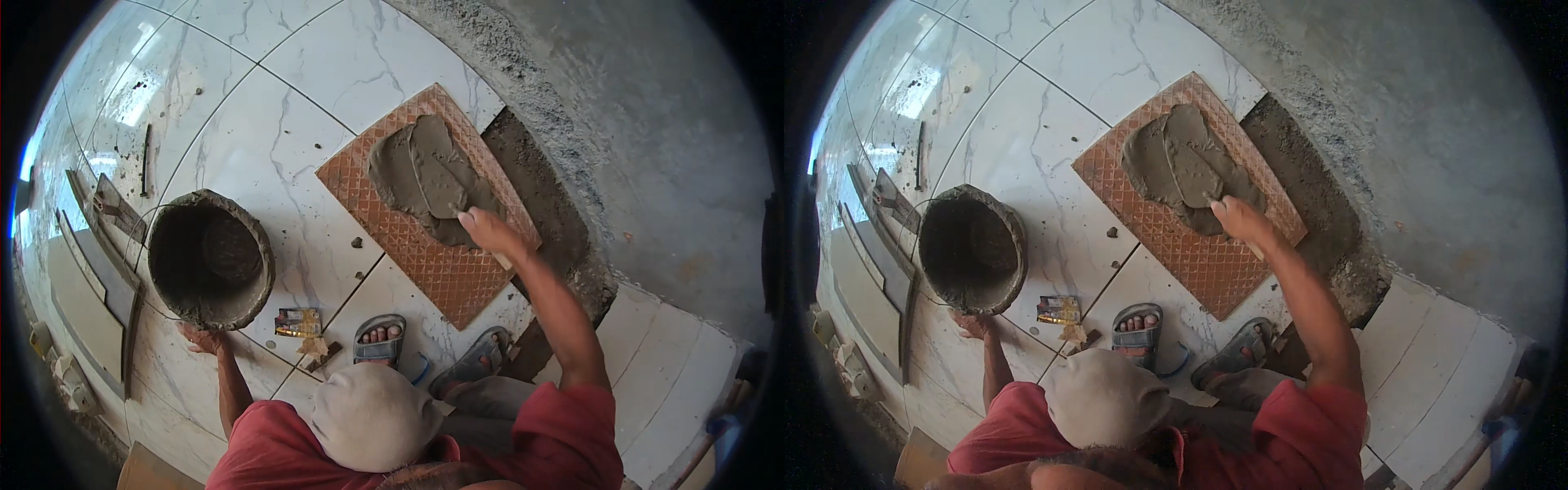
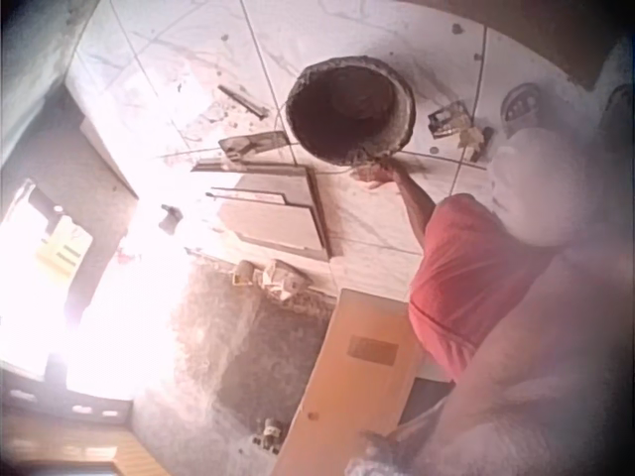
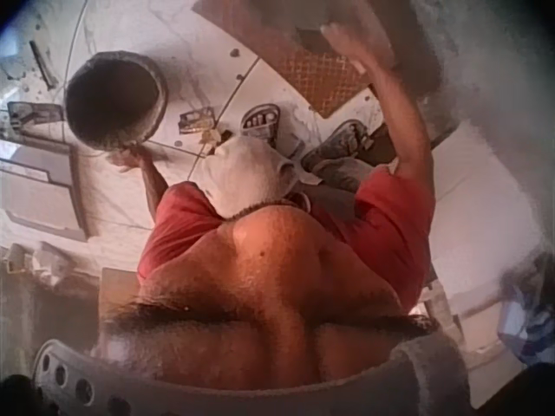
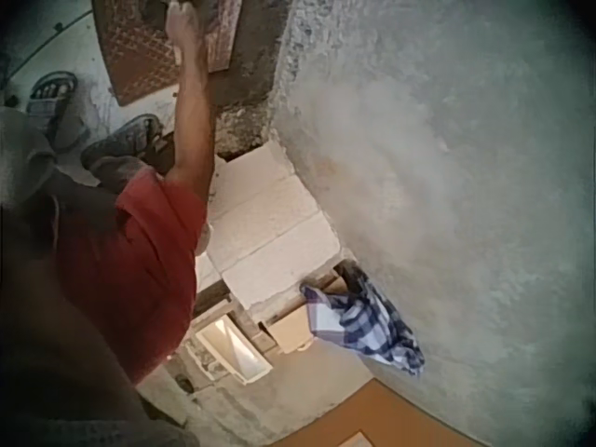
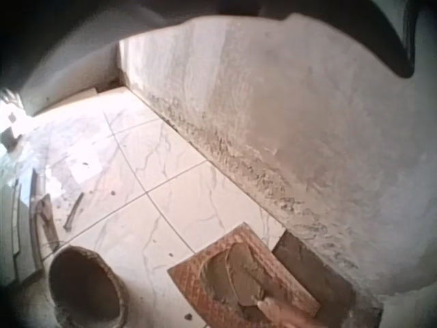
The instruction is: The person scoops mortar from a bucket onto the back of a tile and spreads it across the surface using a trowel.
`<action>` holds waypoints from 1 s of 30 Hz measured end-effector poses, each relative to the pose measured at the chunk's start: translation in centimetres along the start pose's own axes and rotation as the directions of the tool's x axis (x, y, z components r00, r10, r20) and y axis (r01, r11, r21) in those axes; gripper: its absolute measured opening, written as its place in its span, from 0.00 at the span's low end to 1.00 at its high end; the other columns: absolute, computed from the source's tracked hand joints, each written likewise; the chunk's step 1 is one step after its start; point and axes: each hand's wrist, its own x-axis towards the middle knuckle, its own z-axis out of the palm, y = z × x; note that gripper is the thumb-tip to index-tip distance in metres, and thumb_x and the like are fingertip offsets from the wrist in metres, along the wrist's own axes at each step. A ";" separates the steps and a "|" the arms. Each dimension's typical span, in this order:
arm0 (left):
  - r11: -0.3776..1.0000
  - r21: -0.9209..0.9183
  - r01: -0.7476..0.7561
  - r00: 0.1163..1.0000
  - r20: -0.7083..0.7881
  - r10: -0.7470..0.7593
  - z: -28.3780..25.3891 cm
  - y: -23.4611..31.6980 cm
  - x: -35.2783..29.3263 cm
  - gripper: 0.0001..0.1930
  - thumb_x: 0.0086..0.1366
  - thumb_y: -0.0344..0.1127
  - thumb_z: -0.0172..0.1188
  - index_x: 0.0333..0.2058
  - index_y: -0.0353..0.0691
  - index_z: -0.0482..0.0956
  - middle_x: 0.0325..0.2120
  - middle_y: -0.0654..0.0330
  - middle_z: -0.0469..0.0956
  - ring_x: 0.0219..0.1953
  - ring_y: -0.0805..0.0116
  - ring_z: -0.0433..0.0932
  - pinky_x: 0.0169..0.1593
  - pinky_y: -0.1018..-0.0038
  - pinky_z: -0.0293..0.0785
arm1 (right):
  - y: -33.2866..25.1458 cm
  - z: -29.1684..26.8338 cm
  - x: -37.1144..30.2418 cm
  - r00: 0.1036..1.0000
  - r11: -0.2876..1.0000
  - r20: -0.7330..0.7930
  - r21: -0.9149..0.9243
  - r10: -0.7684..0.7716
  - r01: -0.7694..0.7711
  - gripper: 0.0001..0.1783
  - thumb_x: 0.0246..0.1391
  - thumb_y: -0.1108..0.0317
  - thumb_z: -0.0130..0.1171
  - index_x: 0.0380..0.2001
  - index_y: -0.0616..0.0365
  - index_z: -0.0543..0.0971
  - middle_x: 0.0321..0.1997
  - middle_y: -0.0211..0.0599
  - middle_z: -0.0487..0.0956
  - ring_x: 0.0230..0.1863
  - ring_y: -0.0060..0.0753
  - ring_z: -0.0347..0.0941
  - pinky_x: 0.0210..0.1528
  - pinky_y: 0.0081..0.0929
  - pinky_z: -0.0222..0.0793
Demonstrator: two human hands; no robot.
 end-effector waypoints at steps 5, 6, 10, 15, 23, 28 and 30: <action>0.998 0.038 -0.050 0.999 -0.016 0.050 0.7 -0.8 0.4 0.43 0.58 0.69 0.44 0.65 0.49 0.53 0.66 0.62 0.52 0.69 0.62 0.44 0.64 0.42 0.32 | 0.2 4.4 -2.1 0.897 0.798 -0.064 0.487 0.437 -0.354 0.28 0.61 0.43 0.41 0.41 0.62 0.69 0.24 0.37 0.71 0.23 0.30 0.70 0.23 0.36 0.69; 0.997 0.029 -0.069 0.997 -0.020 0.069 0.7 -1.1 0.3 0.43 0.58 0.68 0.44 0.65 0.49 0.53 0.66 0.62 0.52 0.69 0.62 0.44 0.65 0.43 0.32 | -1.3 5.4 -1.3 0.831 0.464 0.099 0.791 0.547 -0.399 0.27 0.60 0.41 0.42 0.38 0.57 0.69 0.21 0.33 0.68 0.19 0.28 0.67 0.19 0.34 0.68; 0.984 -0.050 -0.171 0.984 -0.051 0.169 -0.4 -0.2 0.2 0.42 0.58 0.67 0.45 0.65 0.49 0.53 0.66 0.63 0.52 0.69 0.63 0.44 0.64 0.42 0.29 | -6.7 2.1 2.0 0.866 0.277 0.225 0.885 0.447 -0.373 0.26 0.59 0.40 0.42 0.34 0.55 0.68 0.19 0.30 0.67 0.15 0.25 0.64 0.16 0.30 0.66; 0.999 0.032 -0.001 1.000 -0.004 0.001 -0.4 -0.9 0.9 0.43 0.56 0.70 0.45 0.65 0.51 0.53 0.67 0.64 0.51 0.70 0.66 0.41 0.63 0.39 0.26 | -8.7 -0.8 2.3 0.889 0.518 0.358 0.723 0.285 -0.457 0.26 0.60 0.43 0.42 0.33 0.58 0.68 0.18 0.31 0.67 0.14 0.25 0.65 0.15 0.31 0.67; 0.997 -0.047 0.057 0.998 0.038 -0.056 -2.0 3.5 -0.1 0.45 0.55 0.71 0.48 0.64 0.48 0.56 0.66 0.59 0.51 0.69 0.58 0.45 0.63 0.39 0.31 | -6.6 -2.8 2.3 0.997 0.989 0.010 -0.122 0.082 -0.080 0.26 0.61 0.49 0.42 0.40 0.65 0.71 0.36 0.65 0.76 0.40 0.68 0.73 0.41 0.57 0.68; 0.986 -0.152 -0.063 0.998 -0.019 0.061 -1.8 0.7 0.7 0.43 0.55 0.69 0.50 0.62 0.45 0.61 0.64 0.57 0.57 0.68 0.55 0.48 0.64 0.43 0.37 | -2.6 -5.5 7.4 0.996 0.970 -0.054 -0.232 0.068 -0.079 0.26 0.62 0.50 0.41 0.44 0.65 0.71 0.37 0.62 0.77 0.40 0.67 0.74 0.43 0.56 0.68; 0.987 -0.105 -0.120 0.989 -0.104 0.109 -1.3 1.3 0.4 0.39 0.57 0.64 0.52 0.60 0.44 0.64 0.62 0.56 0.60 0.67 0.54 0.51 0.65 0.49 0.40 | -1.6 -5.8 8.2 0.982 0.980 -0.180 -0.178 0.057 -0.089 0.27 0.62 0.50 0.40 0.47 0.66 0.70 0.34 0.59 0.78 0.36 0.64 0.75 0.40 0.54 0.69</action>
